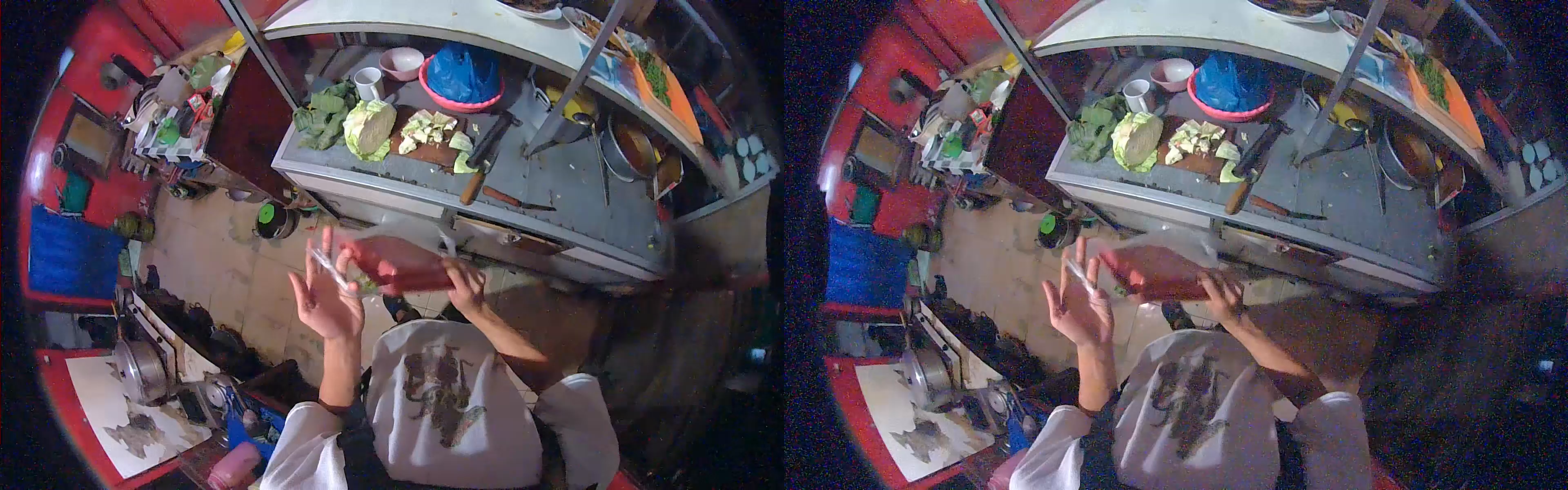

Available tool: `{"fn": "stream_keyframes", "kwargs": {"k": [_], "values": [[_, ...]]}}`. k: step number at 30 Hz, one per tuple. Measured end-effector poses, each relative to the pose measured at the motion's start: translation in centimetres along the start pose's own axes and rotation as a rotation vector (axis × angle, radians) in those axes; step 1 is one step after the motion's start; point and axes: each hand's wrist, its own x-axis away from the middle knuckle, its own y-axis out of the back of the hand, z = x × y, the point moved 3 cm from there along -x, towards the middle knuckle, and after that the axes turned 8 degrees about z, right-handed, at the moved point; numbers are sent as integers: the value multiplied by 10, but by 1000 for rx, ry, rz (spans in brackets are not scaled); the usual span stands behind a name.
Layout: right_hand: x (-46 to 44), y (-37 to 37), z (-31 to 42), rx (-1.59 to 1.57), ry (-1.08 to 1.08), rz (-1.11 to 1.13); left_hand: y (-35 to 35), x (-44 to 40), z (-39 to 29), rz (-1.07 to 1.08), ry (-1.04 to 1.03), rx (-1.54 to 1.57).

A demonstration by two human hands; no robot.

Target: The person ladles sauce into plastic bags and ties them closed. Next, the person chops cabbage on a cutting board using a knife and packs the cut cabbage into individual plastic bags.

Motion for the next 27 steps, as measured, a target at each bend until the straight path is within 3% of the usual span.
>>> {"fn": "stream_keyframes", "kwargs": {"k": [3, 5, 7, 9, 13, 15, 16, 18, 20, 22, 23, 25, 27], "values": [[23, 26, -16, -59, -49, -8, 5, -5, -10, 77, -22, -2], [40, 49, -57, -258, -525, -217, 7, -7, -7, 95, 23, -4], [24, 90, -86, -425, -777, -479, -4, -6, 0, 20, 63, -119], [32, 131, -133, -536, -997, -468, -9, -4, 10, 195, 180, -13], [84, 180, -276, -421, -1263, -389, -44, -5, 30, 141, 291, -124], [74, 200, -287, -729, -1447, -441, -76, -9, 36, 200, 359, -90], [73, 205, -292, -726, -1444, -471, -92, -12, 40, 277, 419, -129], [54, 215, -298, -106, -1077, -140, -126, -14, 51, 364, 513, -130], [31, 220, -246, 421, -809, -129, -159, -17, 70, 455, 584, -109], [22, 202, -171, -249, -852, 193, -188, -16, 94, 546, 687, -95], [23, 177, -150, -456, -437, 45, -202, -16, 107, 561, 706, -83], [26, 165, -93, -592, -399, 312, -230, -11, 142, 719, 967, -27], [45, 178, -69, -598, -450, 395, -256, 2, 184, 963, 1164, -51]]}}
